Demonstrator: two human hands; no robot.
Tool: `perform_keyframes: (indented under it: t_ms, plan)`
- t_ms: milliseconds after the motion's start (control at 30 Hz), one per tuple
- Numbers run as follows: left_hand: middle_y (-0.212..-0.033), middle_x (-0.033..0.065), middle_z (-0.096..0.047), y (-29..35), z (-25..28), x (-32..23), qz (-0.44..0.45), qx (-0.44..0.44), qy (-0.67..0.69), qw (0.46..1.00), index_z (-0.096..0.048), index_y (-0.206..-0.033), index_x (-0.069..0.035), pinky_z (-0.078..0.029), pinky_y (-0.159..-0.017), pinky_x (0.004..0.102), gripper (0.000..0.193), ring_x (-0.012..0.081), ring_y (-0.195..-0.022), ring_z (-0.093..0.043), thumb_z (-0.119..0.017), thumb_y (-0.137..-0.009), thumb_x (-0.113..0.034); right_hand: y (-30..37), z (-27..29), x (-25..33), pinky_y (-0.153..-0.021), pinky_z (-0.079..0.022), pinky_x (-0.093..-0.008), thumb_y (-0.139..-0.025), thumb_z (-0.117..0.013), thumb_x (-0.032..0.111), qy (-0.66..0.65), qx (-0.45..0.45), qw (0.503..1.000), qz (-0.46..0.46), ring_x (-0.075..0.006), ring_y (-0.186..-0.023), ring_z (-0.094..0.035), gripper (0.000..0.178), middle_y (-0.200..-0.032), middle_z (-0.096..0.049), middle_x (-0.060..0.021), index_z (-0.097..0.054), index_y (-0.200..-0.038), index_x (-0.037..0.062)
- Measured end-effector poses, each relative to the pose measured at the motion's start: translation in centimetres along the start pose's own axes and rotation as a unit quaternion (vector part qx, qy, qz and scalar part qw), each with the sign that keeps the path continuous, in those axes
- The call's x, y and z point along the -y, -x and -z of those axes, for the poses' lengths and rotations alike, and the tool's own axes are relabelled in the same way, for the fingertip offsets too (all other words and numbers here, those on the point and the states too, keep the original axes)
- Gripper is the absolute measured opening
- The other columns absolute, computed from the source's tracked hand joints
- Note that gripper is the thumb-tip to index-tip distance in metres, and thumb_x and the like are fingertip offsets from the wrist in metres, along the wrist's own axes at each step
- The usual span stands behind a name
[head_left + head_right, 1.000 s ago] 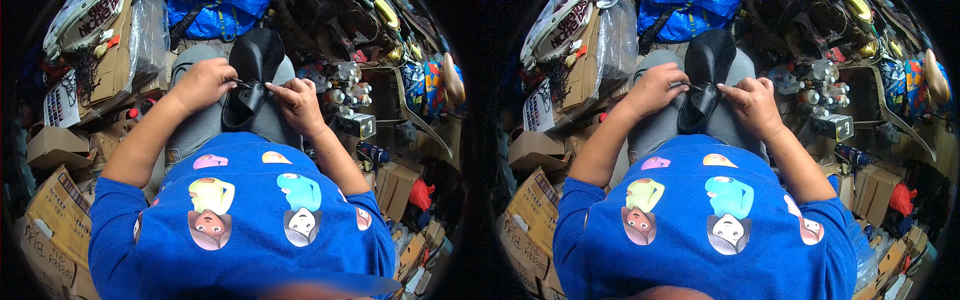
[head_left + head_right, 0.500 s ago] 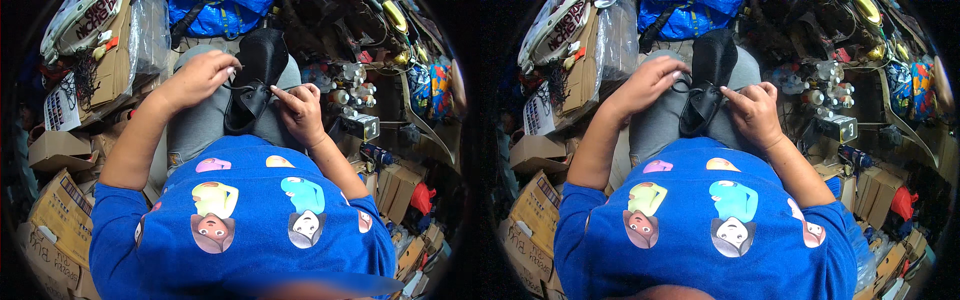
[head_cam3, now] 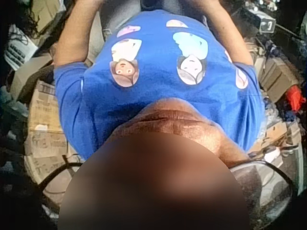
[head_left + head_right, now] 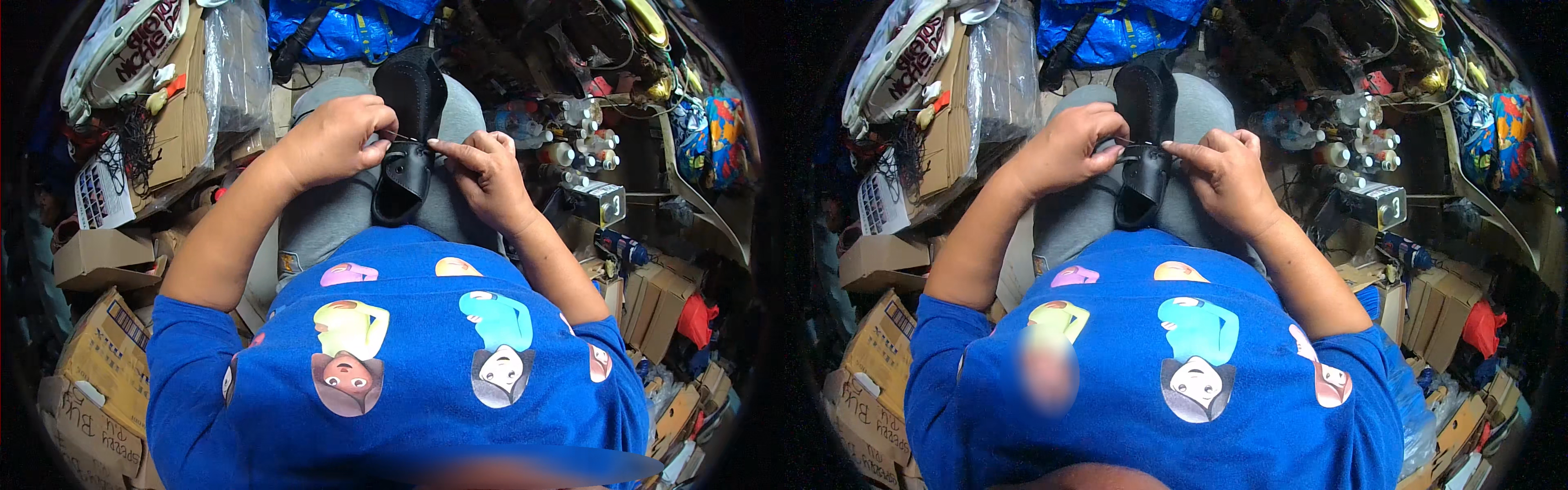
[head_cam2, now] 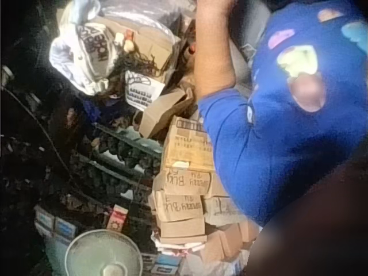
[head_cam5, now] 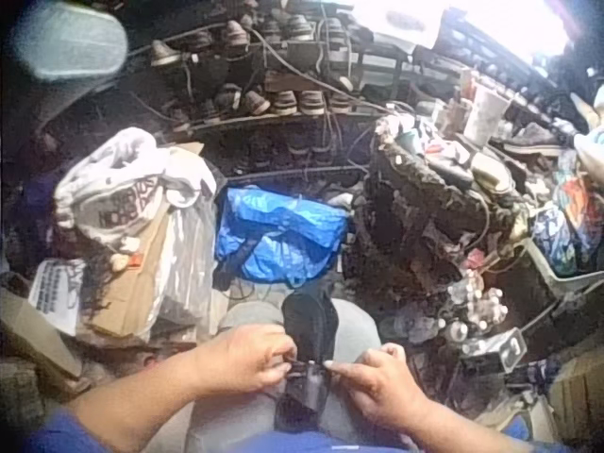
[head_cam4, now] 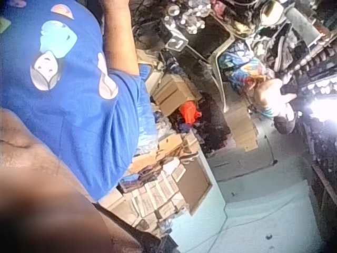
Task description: The person is stitching or lacing parts of a black shoe by hand.
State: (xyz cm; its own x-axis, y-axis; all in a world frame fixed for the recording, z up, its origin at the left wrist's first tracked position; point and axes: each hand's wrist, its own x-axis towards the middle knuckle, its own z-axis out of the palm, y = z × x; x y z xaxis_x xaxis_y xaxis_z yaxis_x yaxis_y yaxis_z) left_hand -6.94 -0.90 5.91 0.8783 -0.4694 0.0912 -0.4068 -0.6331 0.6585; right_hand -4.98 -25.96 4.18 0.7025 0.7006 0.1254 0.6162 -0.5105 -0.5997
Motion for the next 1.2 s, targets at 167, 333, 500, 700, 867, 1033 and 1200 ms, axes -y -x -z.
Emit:
perform_keyframes:
  t_ms: [167,333,500,700,867,1033,1200]
  plan:
    - [-0.079,0.0115,-0.055,-1.3,1.1,-1.4,-0.067,-0.016,-0.056,0.996,-0.056,-0.084,-0.004,-0.045,-0.067,0.0397,0.014,0.0321,-0.078,-0.057,-0.064,-0.072,-0.007,-0.6,0.4,0.1,-0.085,-0.032,-0.0406,-0.075,-0.062,0.007,0.012,0.009,1.000,0.013,-0.0214,-0.080,-0.054,0.036,-0.076,-0.052,-0.0030,-0.066,-0.108,0.0199]
    - [-0.082,0.0116,-0.055,-4.2,0.7,-0.8,-0.142,-0.002,-0.136,0.980,-0.054,-0.085,-0.004,-0.045,-0.070,0.0403,0.012,0.0324,-0.080,-0.057,-0.061,-0.077,-0.010,-1.5,1.0,0.3,-0.085,-0.033,-0.0408,-0.073,-0.063,0.006,0.044,0.019,0.999,0.025,-0.0199,-0.077,-0.054,0.036,-0.074,-0.053,-0.0016,-0.068,-0.105,0.0214]
    - [-0.090,0.0150,-0.052,-3.1,1.7,0.8,-0.051,-0.086,-0.023,0.995,-0.058,-0.100,-0.002,-0.045,-0.079,0.0373,0.019,0.0308,-0.088,-0.056,-0.054,-0.081,-0.002,-1.2,1.1,-0.3,-0.086,-0.033,-0.0405,-0.073,-0.065,0.007,0.006,-0.006,1.000,0.021,-0.0178,-0.078,-0.055,0.034,-0.072,-0.053,0.0001,-0.069,-0.103,0.0217]
    - [-0.086,0.0095,-0.051,0.8,1.4,-0.7,0.041,-0.124,-0.012,0.991,-0.065,-0.106,-0.007,-0.043,-0.073,0.0288,0.035,0.0203,-0.083,-0.053,-0.052,-0.079,0.010,-1.2,1.3,-0.7,-0.086,-0.032,-0.0388,-0.073,-0.065,0.007,0.001,0.016,1.000,0.019,-0.0170,-0.080,-0.054,0.036,-0.073,-0.053,0.0008,-0.069,-0.105,0.0226]
    - [-0.074,0.0057,-0.049,1.6,0.1,-0.1,0.095,-0.116,0.016,0.989,-0.070,-0.093,-0.009,-0.043,-0.070,0.0300,0.024,0.0198,-0.075,-0.051,-0.065,-0.072,0.002,-1.8,1.6,-1.1,-0.084,-0.032,-0.0374,-0.073,-0.063,0.006,-0.009,0.044,0.999,0.007,-0.0181,-0.081,-0.053,0.036,-0.075,-0.053,0.0003,-0.069,-0.104,0.0237]
    - [-0.072,0.0042,-0.048,1.3,-0.3,0.6,0.077,-0.115,-0.010,0.990,-0.072,-0.089,-0.012,-0.041,-0.067,0.0317,0.022,0.0197,-0.071,-0.049,-0.070,-0.070,-0.002,-2.5,1.8,-1.9,-0.083,-0.032,-0.0362,-0.073,-0.060,0.004,-0.042,0.082,0.996,-0.013,-0.0196,-0.082,-0.052,0.035,-0.076,-0.054,0.0001,-0.071,-0.099,0.0258]
    - [-0.070,0.0033,-0.044,1.1,-0.5,0.8,0.058,-0.115,-0.014,0.992,-0.073,-0.087,-0.014,-0.041,-0.067,0.0318,0.021,0.0196,-0.071,-0.047,-0.071,-0.069,-0.003,-2.7,1.8,-2.0,-0.082,-0.032,-0.0360,-0.072,-0.060,0.003,-0.045,0.083,0.995,-0.016,-0.0198,-0.083,-0.052,0.037,-0.076,-0.055,-0.0001,-0.071,-0.099,0.0263]
